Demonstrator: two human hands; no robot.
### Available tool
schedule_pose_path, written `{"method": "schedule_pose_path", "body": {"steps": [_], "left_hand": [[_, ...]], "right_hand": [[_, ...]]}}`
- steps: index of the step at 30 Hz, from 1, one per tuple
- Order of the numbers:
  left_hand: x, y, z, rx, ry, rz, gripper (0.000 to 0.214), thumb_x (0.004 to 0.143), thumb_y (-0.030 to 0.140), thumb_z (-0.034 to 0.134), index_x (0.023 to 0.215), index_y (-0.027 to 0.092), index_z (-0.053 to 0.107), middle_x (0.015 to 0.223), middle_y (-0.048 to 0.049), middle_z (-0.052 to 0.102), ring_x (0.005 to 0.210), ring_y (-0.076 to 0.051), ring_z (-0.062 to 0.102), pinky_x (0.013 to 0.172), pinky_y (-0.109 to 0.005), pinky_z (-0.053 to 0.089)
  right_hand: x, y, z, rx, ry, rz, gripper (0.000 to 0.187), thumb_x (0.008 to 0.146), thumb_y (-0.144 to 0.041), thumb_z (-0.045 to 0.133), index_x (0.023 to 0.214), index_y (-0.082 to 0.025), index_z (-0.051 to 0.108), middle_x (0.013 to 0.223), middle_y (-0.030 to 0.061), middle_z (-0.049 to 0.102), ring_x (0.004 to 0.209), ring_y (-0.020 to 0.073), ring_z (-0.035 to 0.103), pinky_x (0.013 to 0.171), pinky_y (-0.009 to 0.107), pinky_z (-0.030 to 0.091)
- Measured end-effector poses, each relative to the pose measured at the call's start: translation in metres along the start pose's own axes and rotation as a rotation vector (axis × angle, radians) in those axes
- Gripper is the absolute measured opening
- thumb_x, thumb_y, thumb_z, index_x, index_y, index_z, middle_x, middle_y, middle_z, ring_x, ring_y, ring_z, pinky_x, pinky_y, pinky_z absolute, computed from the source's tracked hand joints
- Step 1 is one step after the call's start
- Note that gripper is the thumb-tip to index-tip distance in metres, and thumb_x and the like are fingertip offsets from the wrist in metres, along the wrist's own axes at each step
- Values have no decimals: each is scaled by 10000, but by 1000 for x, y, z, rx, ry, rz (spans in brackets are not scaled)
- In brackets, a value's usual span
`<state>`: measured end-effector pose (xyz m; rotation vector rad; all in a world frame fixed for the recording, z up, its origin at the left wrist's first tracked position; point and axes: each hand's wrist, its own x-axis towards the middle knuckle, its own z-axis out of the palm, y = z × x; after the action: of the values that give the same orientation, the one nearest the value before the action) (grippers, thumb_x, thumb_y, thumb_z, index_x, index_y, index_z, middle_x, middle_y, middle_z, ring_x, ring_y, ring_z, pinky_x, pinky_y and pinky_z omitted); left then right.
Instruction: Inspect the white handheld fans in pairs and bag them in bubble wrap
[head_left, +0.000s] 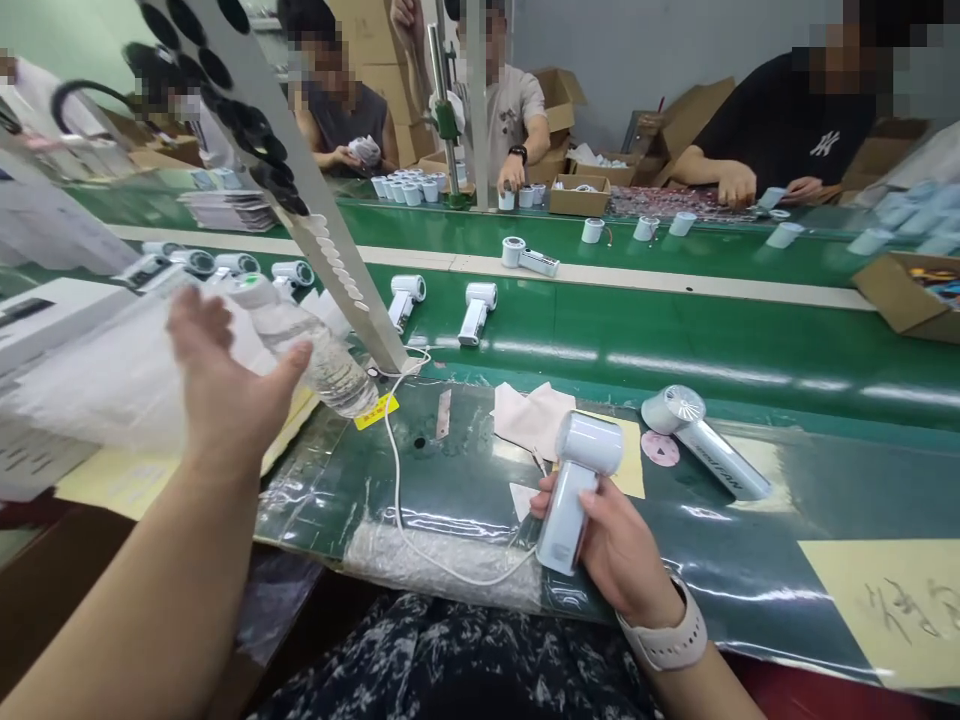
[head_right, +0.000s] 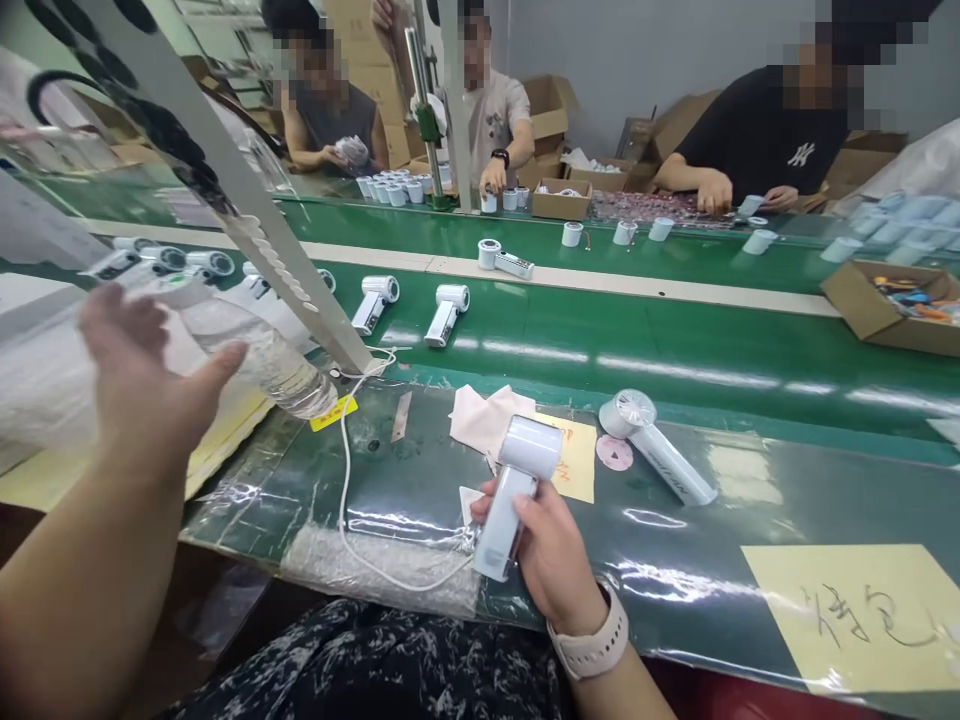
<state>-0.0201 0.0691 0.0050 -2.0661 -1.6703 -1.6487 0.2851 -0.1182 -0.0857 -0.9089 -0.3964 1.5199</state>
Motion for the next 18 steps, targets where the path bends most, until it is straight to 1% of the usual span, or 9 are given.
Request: {"method": "schedule_pose_path", "body": {"steps": [2,4,6,7,8,10,12,14,18], "left_hand": [[-11,16,2,-91,216,250,763,686,475,732,1321,181,427,1340,-92,521,1278,-329,484,1049,-576,396],[-35,43,8,-295,249,330,513,689,431,718,1108,203,530,1083,-42,616,1046,-264,598,916,-516,478],[-69,71,17,-499,-446,-49,206,874,396,571,990,227,550,906,-17,640,863,-200,639,788,-426,520],[-86,84,22,-643,-786,-173,258,894,445,539,1012,216,556,893,-34,658,833,-207,650,731,-398,534],[-101,93,27,-733,-1031,-280,355,887,505,540,1063,198,563,956,-61,677,883,-226,654,754,-396,535],[-122,101,33,-839,-1271,-431,479,842,614,573,1022,170,588,957,-74,686,899,-233,645,770,-364,524],[-131,99,34,-876,-1360,-540,533,785,673,614,906,154,606,842,-64,686,801,-211,638,706,-314,505],[-134,93,32,-926,-1390,-679,527,749,662,663,866,155,580,751,-50,675,640,-177,620,587,-278,477],[-143,86,35,-1008,-1182,-1025,483,747,528,717,971,194,450,756,-4,653,488,-139,597,472,-253,465]], "right_hand": [[-2,0,10,-8,9,-7,317,790,-425,768,996,-195,699,980,81,736,872,250,703,830,405,556],[-3,2,23,-19,-11,5,339,811,-446,742,1038,-201,680,995,89,735,891,259,701,853,424,550],[-2,6,37,-48,-55,3,384,836,-488,702,1106,-222,645,1046,97,724,922,276,693,868,457,544],[-2,7,44,-92,-84,-28,399,850,-509,677,1137,-236,629,1087,97,710,959,284,681,889,471,536],[-2,7,51,-173,-122,-84,402,870,-521,647,1164,-249,617,1140,94,687,1018,288,659,930,481,517],[-1,0,59,-442,-245,-236,372,906,-513,600,1176,-259,627,1254,88,615,1163,286,579,1034,474,454],[4,-14,58,-775,-389,-335,312,936,-476,561,1120,-251,675,1300,84,567,1218,276,531,1062,447,431],[17,-31,45,-1072,-363,-420,268,944,-432,544,1018,-239,715,1219,90,602,1140,274,568,1003,449,471],[60,-41,1,-1447,116,-664,225,876,-351,587,974,-192,714,1110,155,613,1107,354,537,975,582,438]]}}
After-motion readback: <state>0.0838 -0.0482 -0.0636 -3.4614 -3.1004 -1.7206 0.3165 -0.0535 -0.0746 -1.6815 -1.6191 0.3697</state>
